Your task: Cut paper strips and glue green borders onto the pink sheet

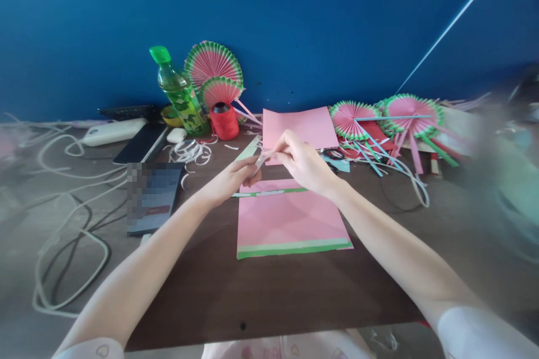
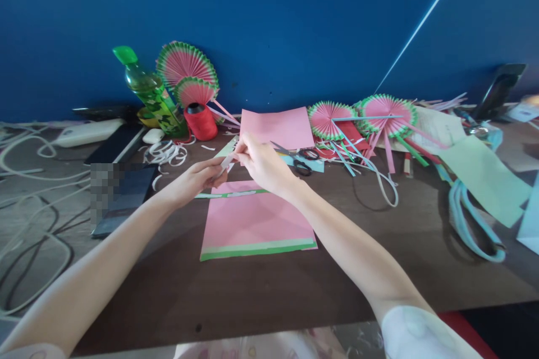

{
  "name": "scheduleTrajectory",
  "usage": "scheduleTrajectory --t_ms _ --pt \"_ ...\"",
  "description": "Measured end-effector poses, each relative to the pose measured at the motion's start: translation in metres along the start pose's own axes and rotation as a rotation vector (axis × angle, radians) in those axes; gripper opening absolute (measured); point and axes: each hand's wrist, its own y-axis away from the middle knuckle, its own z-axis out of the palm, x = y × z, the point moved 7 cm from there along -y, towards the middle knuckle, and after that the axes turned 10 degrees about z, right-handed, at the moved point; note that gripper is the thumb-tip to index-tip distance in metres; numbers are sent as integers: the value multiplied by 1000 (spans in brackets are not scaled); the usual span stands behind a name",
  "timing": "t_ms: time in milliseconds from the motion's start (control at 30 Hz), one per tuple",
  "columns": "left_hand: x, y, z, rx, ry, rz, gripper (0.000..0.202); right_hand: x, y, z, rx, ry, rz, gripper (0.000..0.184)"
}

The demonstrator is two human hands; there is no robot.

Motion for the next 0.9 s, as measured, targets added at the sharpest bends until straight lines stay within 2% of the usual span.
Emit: scheduleTrajectory --t_ms 100,200,267,333,400,500,567,667,733,833,900 --pt "-6 -1 -5 62 43 0 14 1 1 5 -64 17 -23 6" --pt "-10 -2 -8 81 117 12 15 4 1 7 -114 -16 -36 10" --pt "-7 -2 -11 91 149 30 17 5 1 4 -118 -75 -16 12" --pt "-1 -3 -19 114 92 61 17 3 1 0 -127 -156 5 13" --pt "5 -2 -30 144 -113 74 18 1 0 -3 -153 -235 21 15" --pt "7 0 -49 185 -538 -11 26 5 -2 -8 -181 -317 96 16" --pt "0 2 -57 141 -763 -105 25 17 -2 -12 -171 -354 172 16" --pt "-10 3 -58 36 -984 -183 20 41 6 -17 -130 -345 284 22" --pt "-10 4 -55 29 -1117 -166 23 56 15 -25 -38 -322 340 24" --pt "3 4 -47 171 -1322 -50 24 74 29 -32 58 -308 421 23" --pt "9 3 -35 222 -1341 55 22 82 36 -34 99 -329 462 22"
